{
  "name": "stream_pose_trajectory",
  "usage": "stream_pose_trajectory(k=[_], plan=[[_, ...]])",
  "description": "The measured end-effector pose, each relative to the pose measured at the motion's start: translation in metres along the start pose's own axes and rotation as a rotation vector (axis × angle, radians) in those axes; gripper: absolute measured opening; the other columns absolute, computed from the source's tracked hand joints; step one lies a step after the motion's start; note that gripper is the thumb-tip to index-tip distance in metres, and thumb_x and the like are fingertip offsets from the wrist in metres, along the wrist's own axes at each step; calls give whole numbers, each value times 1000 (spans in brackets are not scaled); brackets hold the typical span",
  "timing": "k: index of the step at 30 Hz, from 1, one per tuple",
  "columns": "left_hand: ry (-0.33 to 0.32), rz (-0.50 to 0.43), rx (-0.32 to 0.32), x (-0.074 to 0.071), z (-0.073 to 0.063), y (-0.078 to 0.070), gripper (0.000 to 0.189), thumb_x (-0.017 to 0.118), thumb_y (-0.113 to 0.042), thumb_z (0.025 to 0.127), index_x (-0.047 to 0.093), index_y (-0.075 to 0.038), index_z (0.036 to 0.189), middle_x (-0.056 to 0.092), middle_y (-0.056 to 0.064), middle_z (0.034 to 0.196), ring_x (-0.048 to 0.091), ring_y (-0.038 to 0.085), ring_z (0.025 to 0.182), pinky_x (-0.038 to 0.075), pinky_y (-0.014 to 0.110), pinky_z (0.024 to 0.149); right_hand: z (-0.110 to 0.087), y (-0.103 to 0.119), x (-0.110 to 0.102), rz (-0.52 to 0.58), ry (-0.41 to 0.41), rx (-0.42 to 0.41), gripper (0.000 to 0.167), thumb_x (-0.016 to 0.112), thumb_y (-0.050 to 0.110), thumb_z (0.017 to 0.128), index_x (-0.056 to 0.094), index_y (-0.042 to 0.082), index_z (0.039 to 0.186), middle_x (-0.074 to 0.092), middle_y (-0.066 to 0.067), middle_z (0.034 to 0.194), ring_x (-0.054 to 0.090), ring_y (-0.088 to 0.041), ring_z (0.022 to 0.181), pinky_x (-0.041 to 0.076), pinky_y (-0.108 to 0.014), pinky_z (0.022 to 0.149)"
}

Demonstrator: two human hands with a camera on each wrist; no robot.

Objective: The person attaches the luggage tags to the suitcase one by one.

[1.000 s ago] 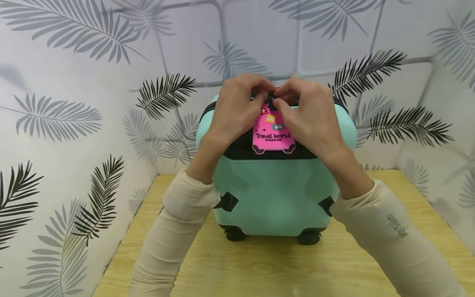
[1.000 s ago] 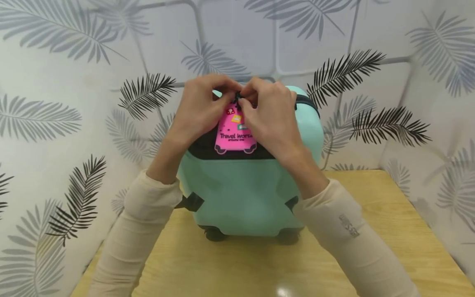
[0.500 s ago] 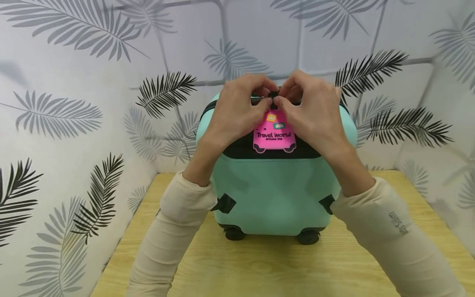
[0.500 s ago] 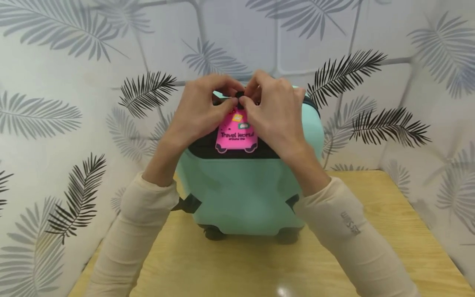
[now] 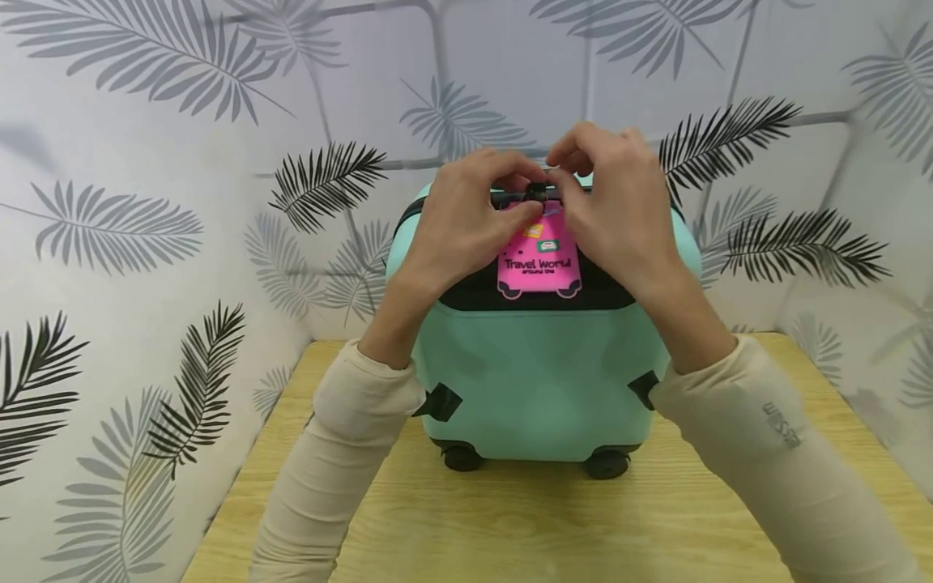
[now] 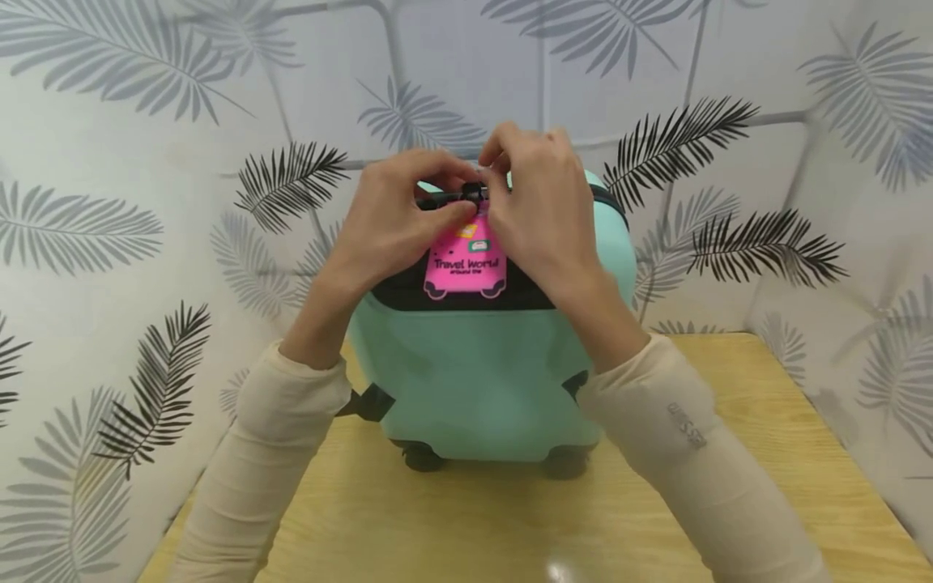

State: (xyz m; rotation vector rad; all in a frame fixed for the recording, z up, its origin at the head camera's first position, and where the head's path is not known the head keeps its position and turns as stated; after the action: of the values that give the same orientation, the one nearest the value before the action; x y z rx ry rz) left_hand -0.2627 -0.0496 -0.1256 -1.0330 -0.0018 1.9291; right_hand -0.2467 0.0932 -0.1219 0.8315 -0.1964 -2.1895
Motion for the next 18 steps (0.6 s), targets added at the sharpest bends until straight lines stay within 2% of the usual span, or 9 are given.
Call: stream_pose_trajectory(k=[5,10,13,18], plan=[[-21,-3,3,-2,0,0,18,75,-9,92,78,-9,109,75,4,106,68,13,100,49,26,91,13,-3,7,-7,123,2,25,53,2,102,77,-4,108,77,-19,105,65,-35,100,42,-45,98],[-29,4,5,-1,-1,0,16,75,-9,92,79,-9,107,75,4,104,68,13,99,48,25,89,16,-7,13,-6,249,46,27,52,3,102,77,-3,112,76,-20,109,68,-33,98,50,-45,85],[-36,15,12,-1,-1,-1,14,75,-9,93,80,-9,106,76,4,102,67,13,97,48,25,87,15,-9,13,-6,290,77,25,53,3,102,74,-3,114,75,-20,112,66,-34,101,49,-47,89],[-49,-9,30,-1,-1,0,15,76,-7,92,80,-7,107,75,6,102,67,15,97,50,26,87,18,-15,14,39,324,185,22,57,12,104,69,-1,116,72,-20,116,60,-32,113,44,-47,97]])
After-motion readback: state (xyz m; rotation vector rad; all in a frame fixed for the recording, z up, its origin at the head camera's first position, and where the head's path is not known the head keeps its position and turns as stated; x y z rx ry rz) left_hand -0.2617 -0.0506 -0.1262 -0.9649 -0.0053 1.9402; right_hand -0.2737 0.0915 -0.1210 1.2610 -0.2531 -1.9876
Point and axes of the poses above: each hand's wrist, its own z-axis towards the middle knuckle, its own x-axis out of the palm, y = z × x, the point moved 6 cm from there along z, towards the middle knuckle
